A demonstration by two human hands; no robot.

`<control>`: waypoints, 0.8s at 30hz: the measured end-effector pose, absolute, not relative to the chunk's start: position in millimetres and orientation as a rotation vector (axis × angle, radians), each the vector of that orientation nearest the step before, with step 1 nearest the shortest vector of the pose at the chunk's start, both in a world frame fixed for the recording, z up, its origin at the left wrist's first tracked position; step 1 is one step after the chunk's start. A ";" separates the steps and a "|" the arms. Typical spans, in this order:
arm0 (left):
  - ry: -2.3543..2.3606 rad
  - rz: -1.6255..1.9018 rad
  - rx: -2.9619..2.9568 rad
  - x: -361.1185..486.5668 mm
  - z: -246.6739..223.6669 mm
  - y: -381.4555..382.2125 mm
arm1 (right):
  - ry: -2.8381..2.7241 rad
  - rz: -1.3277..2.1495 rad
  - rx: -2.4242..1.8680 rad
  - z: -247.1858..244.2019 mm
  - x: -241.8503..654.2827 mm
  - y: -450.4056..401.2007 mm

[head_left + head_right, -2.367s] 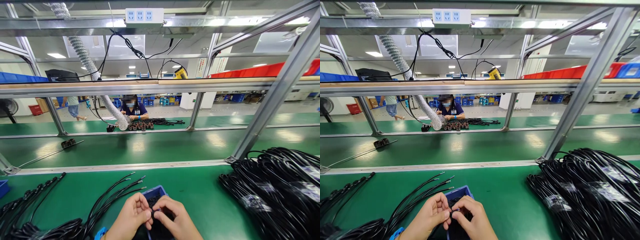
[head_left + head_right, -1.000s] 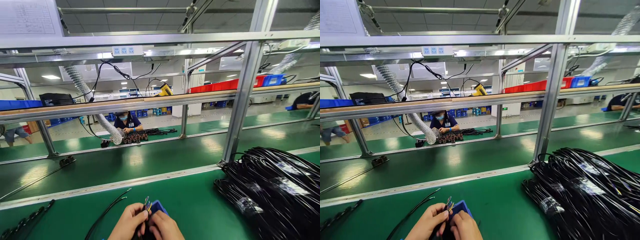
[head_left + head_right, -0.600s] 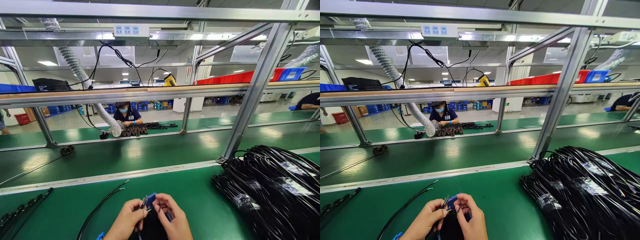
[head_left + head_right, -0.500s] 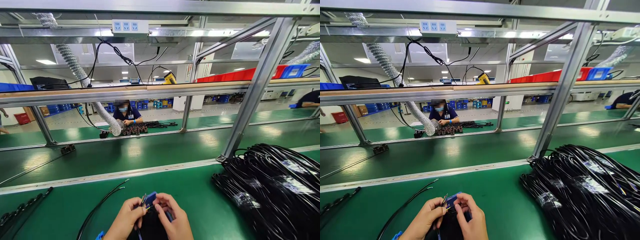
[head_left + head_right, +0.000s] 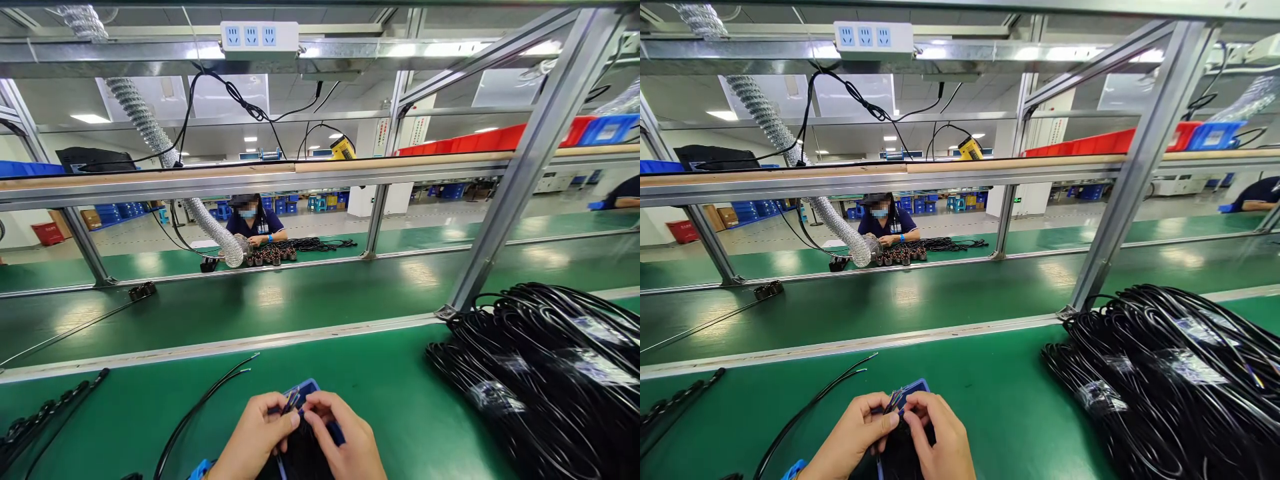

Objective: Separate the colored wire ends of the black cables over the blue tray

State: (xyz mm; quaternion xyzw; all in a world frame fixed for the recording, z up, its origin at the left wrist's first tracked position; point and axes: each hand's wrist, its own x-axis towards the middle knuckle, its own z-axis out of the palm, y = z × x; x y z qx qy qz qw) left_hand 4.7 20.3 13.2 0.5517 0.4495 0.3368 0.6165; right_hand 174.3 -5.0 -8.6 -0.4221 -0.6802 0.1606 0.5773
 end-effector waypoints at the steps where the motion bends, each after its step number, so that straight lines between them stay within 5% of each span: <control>1: 1.034 0.776 1.274 4.4 13.0 20.5 | -1.575 0.427 -0.989 -9.5 174.6 -4.6; 6: 1.043 0.753 1.259 3.6 12.3 21.1 | -1.440 0.569 -1.053 -12.4 179.7 -4.8; 24: 1.054 0.775 1.243 4.9 15.7 18.2 | -1.684 0.271 -0.937 -1.1 176.2 -9.9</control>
